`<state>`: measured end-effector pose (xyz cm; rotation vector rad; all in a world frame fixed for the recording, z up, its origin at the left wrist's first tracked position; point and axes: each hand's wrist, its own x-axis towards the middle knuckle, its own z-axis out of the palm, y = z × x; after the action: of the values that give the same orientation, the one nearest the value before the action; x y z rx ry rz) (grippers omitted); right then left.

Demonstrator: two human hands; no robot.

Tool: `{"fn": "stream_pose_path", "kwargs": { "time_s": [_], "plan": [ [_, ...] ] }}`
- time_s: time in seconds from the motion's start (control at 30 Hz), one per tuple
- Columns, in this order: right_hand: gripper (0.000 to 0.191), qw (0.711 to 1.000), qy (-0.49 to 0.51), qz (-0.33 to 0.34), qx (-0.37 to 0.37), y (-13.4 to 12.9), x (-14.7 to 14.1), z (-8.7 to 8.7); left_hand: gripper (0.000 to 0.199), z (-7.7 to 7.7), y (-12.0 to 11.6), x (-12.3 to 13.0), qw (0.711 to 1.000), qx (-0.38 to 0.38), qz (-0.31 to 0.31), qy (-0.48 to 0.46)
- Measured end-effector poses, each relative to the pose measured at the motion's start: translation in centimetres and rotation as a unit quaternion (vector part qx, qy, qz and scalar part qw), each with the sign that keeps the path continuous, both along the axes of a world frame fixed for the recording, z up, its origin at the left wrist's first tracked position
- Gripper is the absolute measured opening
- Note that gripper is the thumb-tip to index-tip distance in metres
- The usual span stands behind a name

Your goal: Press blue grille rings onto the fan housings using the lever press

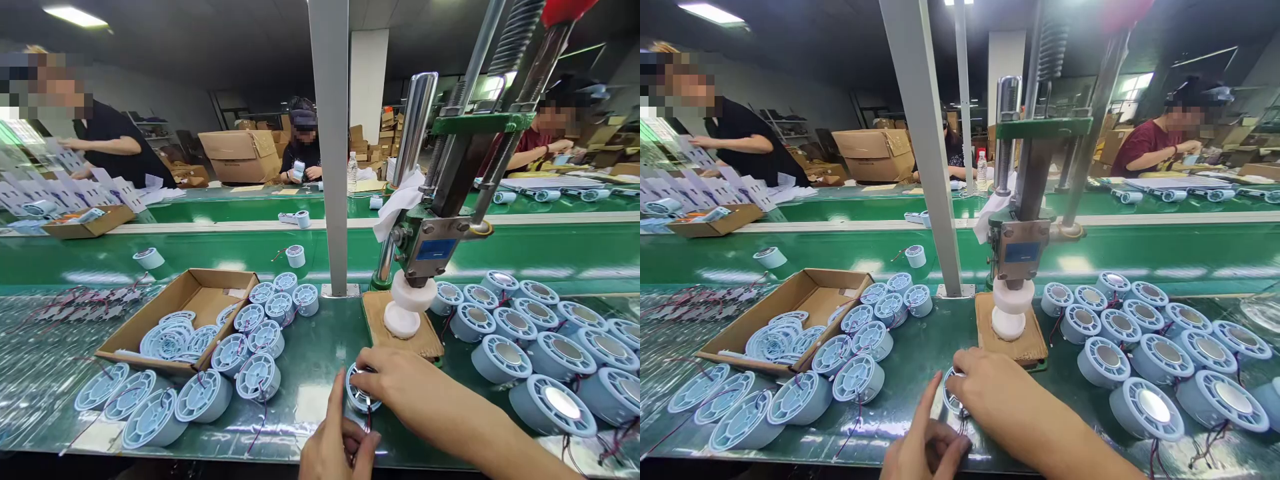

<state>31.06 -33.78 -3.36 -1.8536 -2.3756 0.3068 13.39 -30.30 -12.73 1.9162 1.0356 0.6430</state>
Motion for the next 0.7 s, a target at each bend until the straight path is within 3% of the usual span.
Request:
{"fn": "stream_pose_path", "kwargs": {
  "time_s": [0.13,0.3,0.5,0.7],
  "plan": [
    [0.023,1.000,0.013,0.010,-0.008,0.0,0.2,0.1,0.066,1.3,1.1,0.0,0.996,0.077,0.025,-0.022],
    [0.018,0.997,0.065,0.036,0.026,0.0,1.0,-0.7,0.082,2.2,2.2,1.8,0.996,-0.054,-0.065,-0.009],
    [0.016,0.994,0.081,0.050,0.052,0.0,1.2,-1.6,0.086,2.2,2.1,2.2,0.997,-0.069,-0.047,0.007],
    [0.017,0.995,0.060,0.016,0.081,-0.3,0.6,-2.6,0.089,2.3,2.6,2.2,0.996,-0.074,-0.049,-0.024]
  ]
}}
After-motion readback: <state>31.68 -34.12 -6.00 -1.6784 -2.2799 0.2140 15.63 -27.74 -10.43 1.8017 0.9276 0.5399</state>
